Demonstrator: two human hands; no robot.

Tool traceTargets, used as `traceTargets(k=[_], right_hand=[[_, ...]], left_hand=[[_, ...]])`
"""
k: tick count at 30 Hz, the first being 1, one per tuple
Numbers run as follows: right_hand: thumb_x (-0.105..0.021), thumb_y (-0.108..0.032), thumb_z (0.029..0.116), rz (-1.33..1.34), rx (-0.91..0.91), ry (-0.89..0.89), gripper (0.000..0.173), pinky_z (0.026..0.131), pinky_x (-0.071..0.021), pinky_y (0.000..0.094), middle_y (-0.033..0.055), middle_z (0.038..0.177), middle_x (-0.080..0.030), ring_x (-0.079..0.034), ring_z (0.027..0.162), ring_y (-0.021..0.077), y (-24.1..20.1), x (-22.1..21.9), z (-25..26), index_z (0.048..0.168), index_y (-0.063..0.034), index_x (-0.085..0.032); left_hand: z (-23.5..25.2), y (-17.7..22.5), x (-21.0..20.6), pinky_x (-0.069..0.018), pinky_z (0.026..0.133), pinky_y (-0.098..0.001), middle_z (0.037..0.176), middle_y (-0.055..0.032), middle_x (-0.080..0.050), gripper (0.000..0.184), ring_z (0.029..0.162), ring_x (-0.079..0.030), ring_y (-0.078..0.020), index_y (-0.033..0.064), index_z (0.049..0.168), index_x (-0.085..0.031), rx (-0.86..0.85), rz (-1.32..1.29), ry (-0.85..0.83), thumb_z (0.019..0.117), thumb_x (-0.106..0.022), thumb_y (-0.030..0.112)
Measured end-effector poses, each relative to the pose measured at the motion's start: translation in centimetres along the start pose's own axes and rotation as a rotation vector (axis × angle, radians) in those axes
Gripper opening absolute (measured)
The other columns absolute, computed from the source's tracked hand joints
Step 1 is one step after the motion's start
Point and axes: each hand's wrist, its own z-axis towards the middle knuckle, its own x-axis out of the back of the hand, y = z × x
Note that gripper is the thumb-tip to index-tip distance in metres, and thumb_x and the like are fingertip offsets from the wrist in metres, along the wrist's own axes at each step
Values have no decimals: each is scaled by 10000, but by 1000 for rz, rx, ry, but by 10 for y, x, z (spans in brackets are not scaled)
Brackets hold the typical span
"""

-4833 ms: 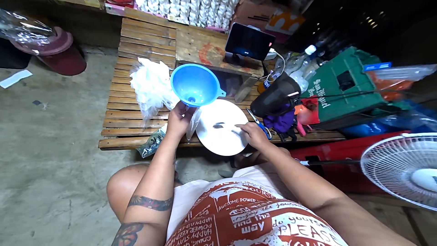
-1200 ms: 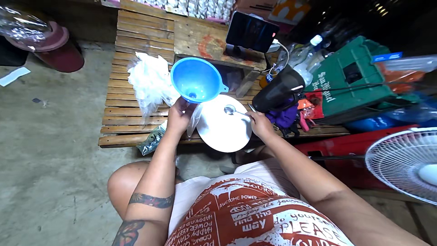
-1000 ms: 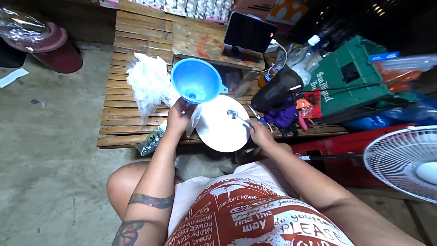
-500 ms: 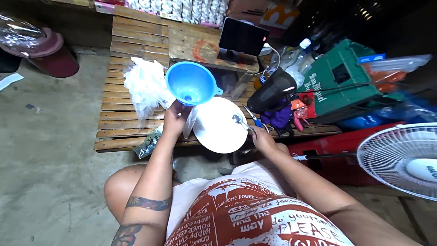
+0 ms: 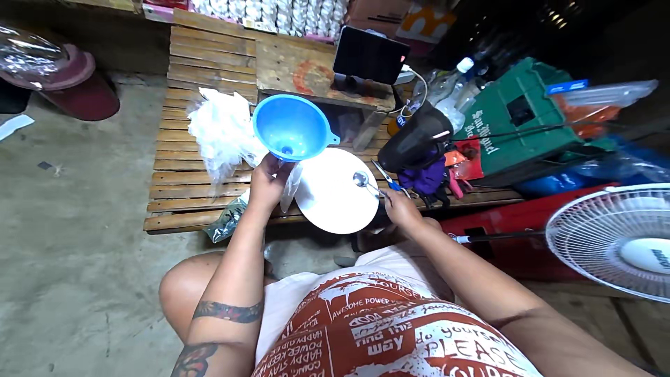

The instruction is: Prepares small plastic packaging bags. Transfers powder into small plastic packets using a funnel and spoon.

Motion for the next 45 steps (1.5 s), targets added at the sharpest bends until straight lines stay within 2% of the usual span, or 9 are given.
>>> traceTargets(k=[13,14,16,18,25,33,39,43,45], right_hand=[[-407,-155,1099,221,160,-318,410,1063,-480,496,226,1326,-636,-636,1205,335,-43,-30,-34,1482,-87,-537],[-413,-172,1102,325,105,-351,393,952,-528,434,187,1230,-674,-670,1049,258,-42,-32,-33,1458,-91,-559],[-427,-181,1107,607,-46,-432,348,584,-437,250,46,873,-574,-486,614,79,-43,-32,-33,1411,-84,-565],[-427,-172,1105,835,-165,-520,334,475,-350,190,-17,763,-492,-384,506,28,-41,-26,-30,1405,-90,-549],[-412,-148,1106,832,-116,-413,341,485,-355,190,-25,721,-478,-388,509,30,-40,18,-25,1408,-83,-555],[-414,-139,1100,861,4,-211,342,500,-380,197,-7,773,-531,-417,534,40,-53,91,-28,1403,-93,-567],[-436,-171,1102,904,56,-122,337,442,-355,178,9,784,-581,-410,493,36,-71,117,-37,1396,-137,-598],[-434,-143,1098,816,151,-77,343,465,-381,215,32,800,-596,-427,506,60,-89,113,-43,1401,-111,-592],[-444,-147,1093,610,306,69,338,567,-458,251,33,944,-671,-522,617,69,-94,101,-45,1378,-118,-623]], left_hand=[[-1,-2,-2,-539,983,-236,1147,-73,-708,301,1041,-669,-12,-55,1252,-596,26,-7,-2,994,-630,96],[-1,-2,-1,-538,987,-236,1149,-73,-709,301,1044,-669,-12,-53,1255,-597,26,-4,-3,993,-630,92],[-1,-1,-2,-534,983,-228,1148,-69,-707,307,1045,-665,-6,-57,1258,-593,32,-13,3,988,-633,83],[-1,-2,-2,-535,988,-225,1152,-65,-708,312,1050,-666,-4,-58,1264,-589,31,-28,3,990,-635,85],[0,0,0,-531,979,-250,1137,-84,-714,300,1039,-667,-20,-29,1254,-623,38,71,-29,1005,-623,139],[-2,0,4,-518,1019,-477,1140,-135,-730,254,1094,-695,-209,14,1208,-687,-55,261,-193,1019,-599,159],[-3,2,4,-515,974,-597,1145,-167,-726,269,1062,-703,-325,30,1238,-685,54,414,-338,1038,-599,187],[-3,1,0,-501,1006,-585,1171,-178,-716,278,1098,-691,-324,19,1257,-672,105,377,-338,1037,-601,174],[-4,-4,-2,-499,1025,-557,1187,-175,-708,295,1119,-682,-298,10,1272,-659,91,313,-327,1039,-586,176]])
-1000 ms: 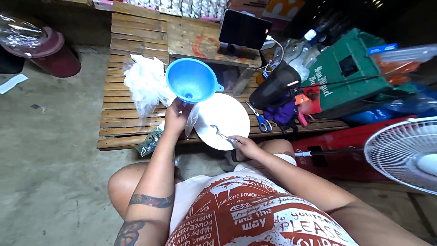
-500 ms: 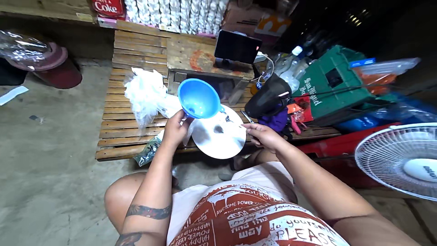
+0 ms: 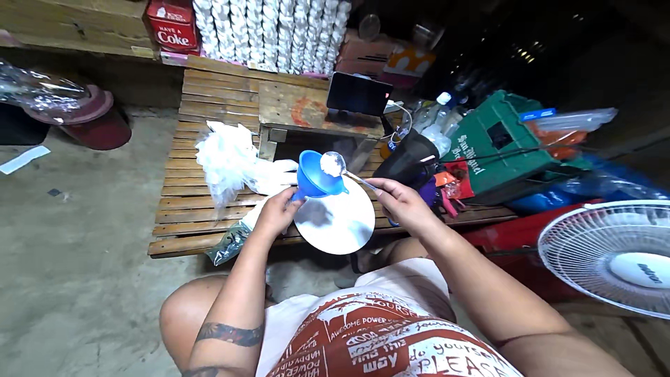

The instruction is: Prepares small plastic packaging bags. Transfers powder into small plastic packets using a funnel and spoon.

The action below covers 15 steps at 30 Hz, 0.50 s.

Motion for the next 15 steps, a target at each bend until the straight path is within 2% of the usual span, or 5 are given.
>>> traceTargets(k=[2,4,9,12,15], right_hand=[[-452,-117,1069,-299,261,84,361,862,-568,386,105,1180,-703,-679,965,179,5,-8,0,1379,-113,-637],[-485,-68,1018,-461,438,183,381,778,-577,484,171,1029,-678,-676,894,297,9,-16,2,1362,-86,-648],[-514,-6,936,-580,528,230,483,617,-547,477,174,927,-619,-636,750,316,8,-17,1,1398,-94,-627],[-486,-27,990,-486,546,271,410,702,-556,416,152,947,-638,-636,807,264,8,-15,-1,1358,-84,-656],[-437,-129,1083,-264,427,263,353,836,-560,339,143,1178,-678,-660,945,175,8,-8,-2,1378,-70,-622]], left_hand=[[1,-1,-1,-499,1040,-519,1192,-172,-706,296,1133,-677,-266,-3,1271,-652,-29,-50,10,1035,-577,158],[0,0,-1,-513,1030,-480,1173,-161,-708,279,1114,-682,-233,-9,1255,-648,-48,-87,14,1031,-575,141],[-3,6,0,-523,1022,-399,1157,-155,-708,283,1090,-685,-177,-30,1264,-626,-65,-151,30,1020,-598,111],[-5,6,0,-525,1014,-382,1151,-145,-710,285,1077,-685,-157,-34,1260,-629,-106,-164,41,1009,-599,99],[-9,6,3,-531,1009,-375,1160,-125,-709,271,1078,-683,-141,-12,1255,-630,-88,-173,60,1001,-599,80]])
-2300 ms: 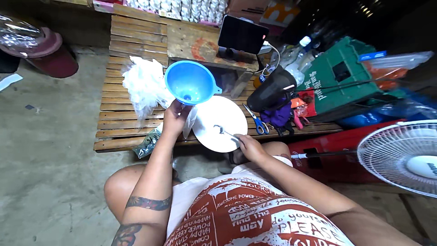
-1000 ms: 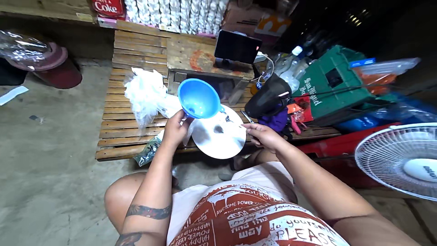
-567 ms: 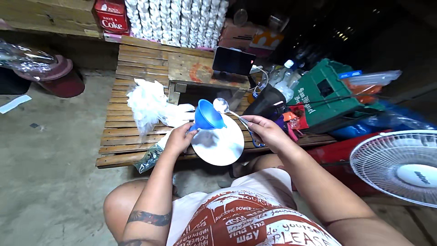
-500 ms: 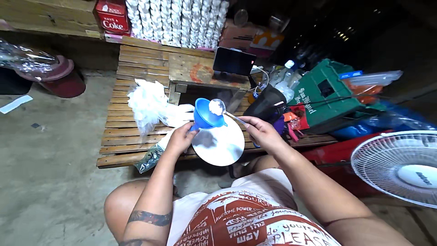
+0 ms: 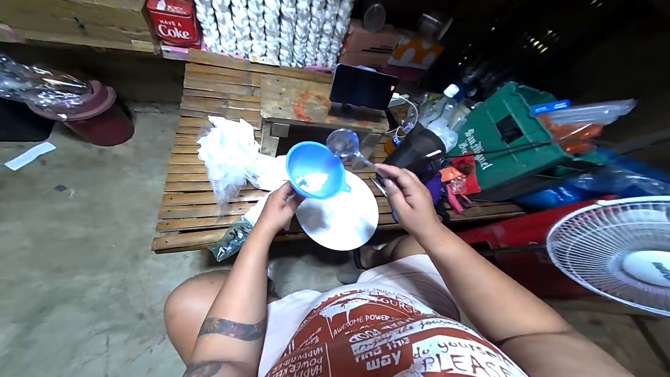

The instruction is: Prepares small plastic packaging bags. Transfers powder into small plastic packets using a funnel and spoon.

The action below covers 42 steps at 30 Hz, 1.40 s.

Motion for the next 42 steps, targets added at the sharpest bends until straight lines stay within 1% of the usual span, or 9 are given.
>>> traceTargets(k=[5,8,11,15,17,21,29,33,42], right_hand=[[-406,-192,1094,261,-265,14,369,617,-493,253,67,1196,-654,-572,710,74,28,-1,-6,1407,-105,-579],[-411,-194,1098,306,-412,-51,358,556,-468,285,70,1053,-660,-521,619,97,50,-17,-16,1408,-111,-570],[-412,-174,1099,180,-489,-225,357,750,-555,435,160,1160,-680,-654,833,229,73,-38,-29,1392,-75,-590],[-422,-152,1092,26,-548,-428,353,998,-491,558,208,1274,-663,-649,1143,346,85,-56,-41,1366,-89,-635],[-426,-134,1089,5,-532,-472,347,1063,-452,561,219,1292,-656,-614,1227,364,87,-60,-44,1357,-71,-639],[-424,-117,1086,-2,-528,-505,349,1073,-450,551,226,1290,-659,-612,1237,369,91,-61,-42,1353,-55,-640],[-408,-132,1097,-53,-540,-500,359,1085,-430,576,222,1334,-633,-579,1281,383,98,-66,-40,1372,-85,-633],[-402,-139,1096,-115,-522,-483,369,1081,-433,599,220,1354,-629,-580,1288,398,106,-78,-33,1385,-95,-627],[-452,-82,1059,-233,-367,-561,440,906,-541,597,200,1224,-653,-670,1074,383,97,-104,-30,1446,-228,-601]], left_hand=[[-11,-1,3,-528,1012,-364,1203,-161,-680,315,1106,-669,-158,-44,1288,-593,-23,-43,120,984,-609,37],[-5,-9,-6,-534,973,-237,1129,-109,-688,337,1057,-652,-21,-96,1227,-585,-50,-136,239,919,-638,31],[0,-9,-7,-523,983,-226,1149,-157,-694,329,1065,-651,-18,-137,1229,-585,-11,-138,219,939,-632,11],[-2,-2,-5,-522,944,-202,1086,-120,-696,293,1013,-644,13,-120,1183,-600,-26,-101,205,928,-615,23],[0,-14,-5,-529,988,-261,1130,-151,-700,274,1066,-655,-40,-120,1181,-621,-30,-126,220,957,-611,37],[-5,-5,-7,-539,932,-198,1103,-34,-679,395,1020,-633,42,-99,1245,-540,23,-244,277,890,-665,22],[-2,-13,-6,-528,952,-212,1122,-135,-685,342,1032,-640,5,-146,1213,-576,29,-157,253,917,-656,4],[0,-7,-4,-541,949,-217,1117,-99,-685,345,1036,-643,13,-131,1216,-564,8,-186,252,907,-647,-2],[5,-11,-2,-521,1013,-248,1170,-141,-692,317,1103,-648,-32,-111,1230,-594,-17,-102,217,955,-635,42]])
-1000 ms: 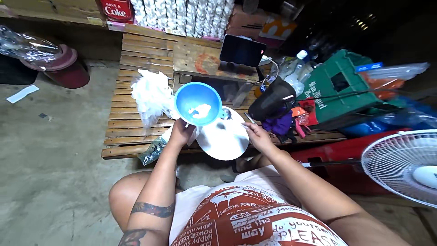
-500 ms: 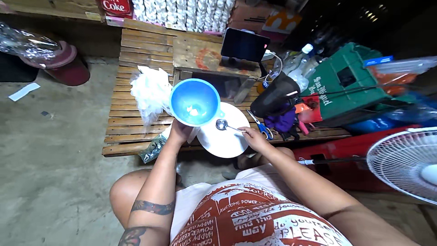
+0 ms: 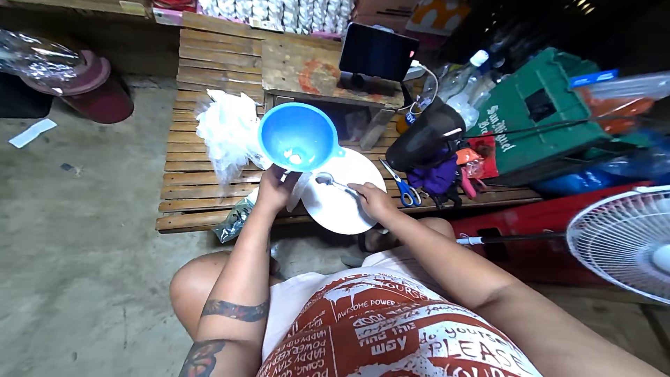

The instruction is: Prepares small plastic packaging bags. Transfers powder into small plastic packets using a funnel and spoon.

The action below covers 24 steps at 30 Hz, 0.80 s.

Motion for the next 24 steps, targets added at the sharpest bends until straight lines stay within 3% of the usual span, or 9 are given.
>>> traceTargets(k=[3,5,8,9,10,11,13,18,24], right_hand=[[-495,-34,1027,-10,91,-13,451,859,-551,585,196,1131,-671,-680,996,373,6,-4,-8,1410,-224,-637],[-494,-36,1035,31,108,-55,411,938,-533,563,189,1157,-678,-669,1059,359,15,-2,-14,1381,-186,-660],[-447,-94,1083,229,0,-215,356,1101,-457,497,159,1341,-656,-618,1255,295,27,3,-24,1376,-112,-650],[-445,-111,1091,336,-89,-260,340,1039,-489,437,140,1294,-675,-644,1170,232,27,5,-28,1365,-93,-647],[-451,-129,1095,451,-192,-287,319,884,-504,359,113,1166,-683,-626,977,158,26,7,-32,1347,-83,-642],[-456,-145,1096,552,-282,-304,296,699,-451,278,58,976,-623,-526,761,88,25,8,-36,1321,-85,-638],[-460,-163,1096,696,-403,-334,280,548,-371,213,-5,803,-526,-416,587,39,26,13,-40,1305,-93,-631],[-439,-171,1106,737,-424,-266,286,525,-362,194,-34,752,-492,-403,557,27,20,46,-46,1310,-105,-628],[-440,-171,1103,763,-308,-82,306,527,-372,211,-9,795,-543,-425,575,46,10,98,-48,1340,-123,-627]], left_hand=[[3,-3,3,-518,1020,-264,1164,-139,-698,287,1106,-651,-43,-90,1205,-623,-17,31,6,973,-627,78],[4,-3,3,-519,1019,-272,1163,-142,-696,278,1105,-653,-54,-84,1201,-626,-12,28,0,977,-622,82],[4,2,3,-521,1004,-251,1144,-129,-703,266,1080,-656,-30,-82,1183,-635,-16,35,-5,982,-621,92],[4,3,3,-520,1004,-252,1141,-132,-705,271,1078,-657,-33,-84,1183,-635,-16,43,-10,980,-625,96],[4,3,2,-518,1005,-259,1139,-132,-706,271,1077,-658,-35,-81,1182,-636,-16,52,-17,979,-625,98],[4,2,2,-519,1010,-267,1143,-129,-706,273,1082,-660,-41,-75,1190,-633,-10,59,-31,982,-628,101],[4,2,1,-524,1007,-291,1137,-137,-711,275,1080,-669,-67,-65,1197,-638,8,73,-52,983,-632,109],[3,3,2,-528,1010,-308,1131,-121,-720,262,1074,-677,-72,-42,1200,-653,-1,100,-97,990,-624,112],[-2,12,9,-531,988,-493,1140,-130,-723,233,1062,-696,-227,34,1211,-680,25,256,-314,1030,-588,148]])
